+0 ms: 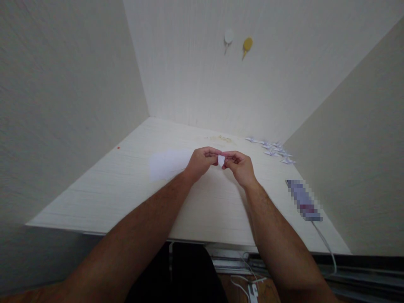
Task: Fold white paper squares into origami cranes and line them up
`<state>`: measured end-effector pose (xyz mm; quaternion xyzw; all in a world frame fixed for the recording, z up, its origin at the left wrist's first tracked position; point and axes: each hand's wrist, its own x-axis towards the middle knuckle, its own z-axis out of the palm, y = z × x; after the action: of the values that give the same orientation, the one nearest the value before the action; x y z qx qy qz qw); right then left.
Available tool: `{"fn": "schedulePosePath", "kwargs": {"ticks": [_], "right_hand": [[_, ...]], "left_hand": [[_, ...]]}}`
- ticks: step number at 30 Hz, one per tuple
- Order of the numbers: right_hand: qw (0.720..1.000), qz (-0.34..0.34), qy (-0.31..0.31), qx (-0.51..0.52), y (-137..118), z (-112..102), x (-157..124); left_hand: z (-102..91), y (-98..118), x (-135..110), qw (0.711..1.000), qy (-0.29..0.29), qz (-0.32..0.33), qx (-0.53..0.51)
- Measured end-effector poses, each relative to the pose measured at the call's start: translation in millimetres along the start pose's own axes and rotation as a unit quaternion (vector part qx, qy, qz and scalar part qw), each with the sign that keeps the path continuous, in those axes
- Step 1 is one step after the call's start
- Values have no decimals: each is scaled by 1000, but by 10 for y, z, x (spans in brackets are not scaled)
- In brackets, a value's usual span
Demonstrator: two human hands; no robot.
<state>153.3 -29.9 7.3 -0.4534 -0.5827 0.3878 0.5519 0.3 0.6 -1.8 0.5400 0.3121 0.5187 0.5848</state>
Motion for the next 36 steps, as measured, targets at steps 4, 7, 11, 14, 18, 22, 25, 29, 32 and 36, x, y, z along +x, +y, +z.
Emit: {"fn": "schedulePosePath", "kwargs": {"ticks": [4, 7, 11, 14, 18, 22, 25, 29, 32, 36], "right_hand": [[998, -13, 41, -36, 21, 3, 2], [995, -34, 71, -64, 38, -4, 4], [997, -5, 49, -58, 24, -8, 3], [999, 21, 20, -27, 17, -8, 1], [1000, 9, 1, 5, 27, -17, 2], [1000, -3, -10, 16, 30, -34, 8], [1000, 1, -18, 25, 38, -54, 12], [999, 8, -21, 24, 63, -81, 12], [1000, 0, -19, 10, 67, -95, 7], [999, -20, -13, -25, 38, -93, -6]], "left_hand": [[-23, 11, -5, 997, -14, 31, 69], [-24, 11, -4, 987, 1, 71, 142], [-4, -3, -3, 985, 7, 63, 162], [18, 9, -14, 990, 2, 33, 138], [34, 54, -33, 998, -10, 4, 63], [45, 76, -45, 999, -18, -27, -8], [56, 79, -50, 998, -20, -48, -33], [65, 77, -50, 997, -14, -64, -37], [68, 73, -48, 996, -3, -77, -43], [66, 76, -45, 994, 2, -94, -47]]}}
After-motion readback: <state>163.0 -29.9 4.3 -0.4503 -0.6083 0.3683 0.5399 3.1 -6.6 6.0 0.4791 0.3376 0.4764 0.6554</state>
